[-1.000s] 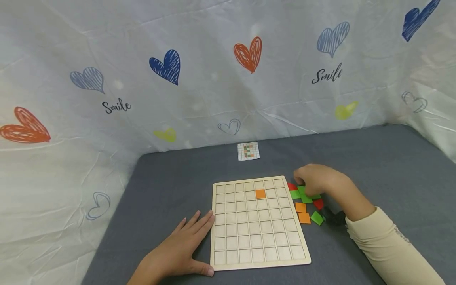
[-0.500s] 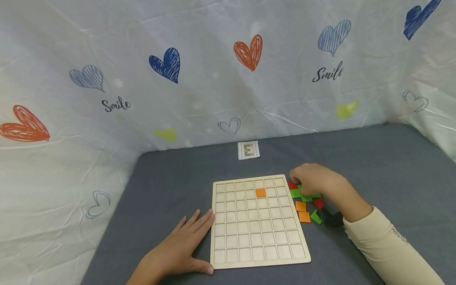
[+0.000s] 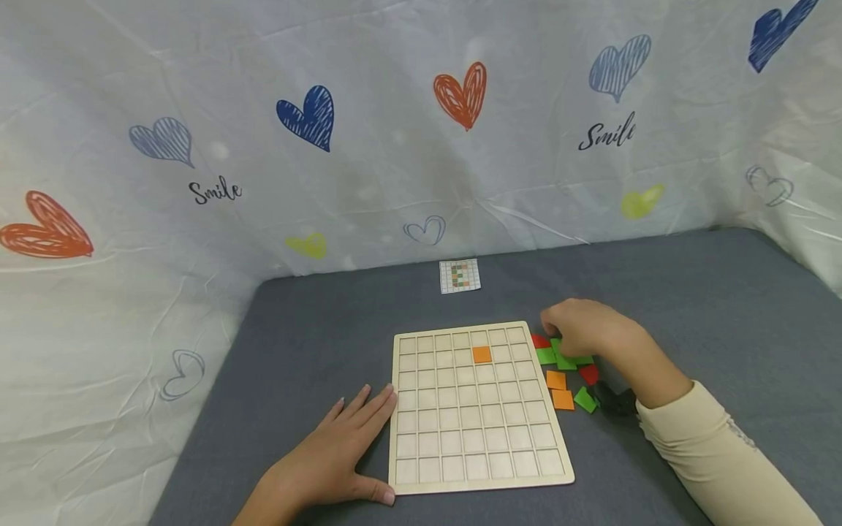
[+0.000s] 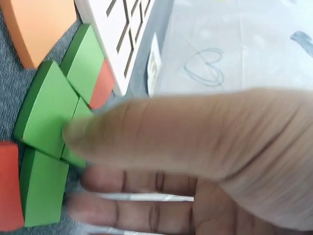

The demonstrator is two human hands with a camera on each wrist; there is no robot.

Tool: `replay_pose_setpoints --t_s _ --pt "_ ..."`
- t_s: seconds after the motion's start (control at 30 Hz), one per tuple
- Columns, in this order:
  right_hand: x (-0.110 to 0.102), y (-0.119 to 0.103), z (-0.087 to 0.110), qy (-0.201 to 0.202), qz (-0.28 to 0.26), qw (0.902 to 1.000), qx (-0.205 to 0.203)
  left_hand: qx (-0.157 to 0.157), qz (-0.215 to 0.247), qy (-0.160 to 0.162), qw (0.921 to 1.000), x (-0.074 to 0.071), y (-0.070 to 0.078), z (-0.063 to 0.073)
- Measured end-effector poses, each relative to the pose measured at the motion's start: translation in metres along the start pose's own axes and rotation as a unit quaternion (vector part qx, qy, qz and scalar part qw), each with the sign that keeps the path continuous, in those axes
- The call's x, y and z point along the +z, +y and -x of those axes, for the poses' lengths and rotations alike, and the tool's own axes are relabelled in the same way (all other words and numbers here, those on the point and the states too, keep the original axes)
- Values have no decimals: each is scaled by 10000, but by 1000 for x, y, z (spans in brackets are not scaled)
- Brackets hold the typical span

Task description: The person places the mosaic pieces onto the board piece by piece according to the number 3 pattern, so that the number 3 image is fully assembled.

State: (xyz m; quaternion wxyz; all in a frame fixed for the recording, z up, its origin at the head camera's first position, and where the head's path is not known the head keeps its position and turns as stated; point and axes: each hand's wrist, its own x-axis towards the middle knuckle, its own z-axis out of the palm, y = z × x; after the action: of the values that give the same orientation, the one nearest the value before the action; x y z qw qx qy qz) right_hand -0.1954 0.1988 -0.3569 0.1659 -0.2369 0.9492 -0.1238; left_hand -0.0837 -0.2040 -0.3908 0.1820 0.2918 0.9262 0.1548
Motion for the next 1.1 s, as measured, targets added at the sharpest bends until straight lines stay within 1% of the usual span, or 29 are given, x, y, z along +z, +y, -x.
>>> replay_pose_setpoints --t_s 0.13,0.2,0.3,0.43,0.53,0.67,0.87,1.0,1.1 --pt "-2 2 2 -28 235 9996 169 -1 -7 11 10000 0 0 0" --pt "-2 2 2 -83 299 9994 177 -2 -7 6 10000 0 0 0" --pt "-1 3 1 -124 336 9993 139 -12 -18 8 10000 0 0 1" --pt "0 3 -1 -17 291 9996 6 -1 -46 55 10000 1 1 1" --pt "0 3 -2 48 371 9993 -92 9 -51 83 10000 1 1 2" --pt "-1 3 -2 21 512 9987 -67 11 -52 75 10000 1 0 2" --pt "-4 3 1 94 361 9993 -102 -25 7 -4 10000 0 1 1" --pt "-4 4 2 266 185 9992 -255 -24 5 4 10000 -1 2 1" --pt "-3 5 2 407 112 9981 -456 -11 21 -3 10000 -2 2 2"
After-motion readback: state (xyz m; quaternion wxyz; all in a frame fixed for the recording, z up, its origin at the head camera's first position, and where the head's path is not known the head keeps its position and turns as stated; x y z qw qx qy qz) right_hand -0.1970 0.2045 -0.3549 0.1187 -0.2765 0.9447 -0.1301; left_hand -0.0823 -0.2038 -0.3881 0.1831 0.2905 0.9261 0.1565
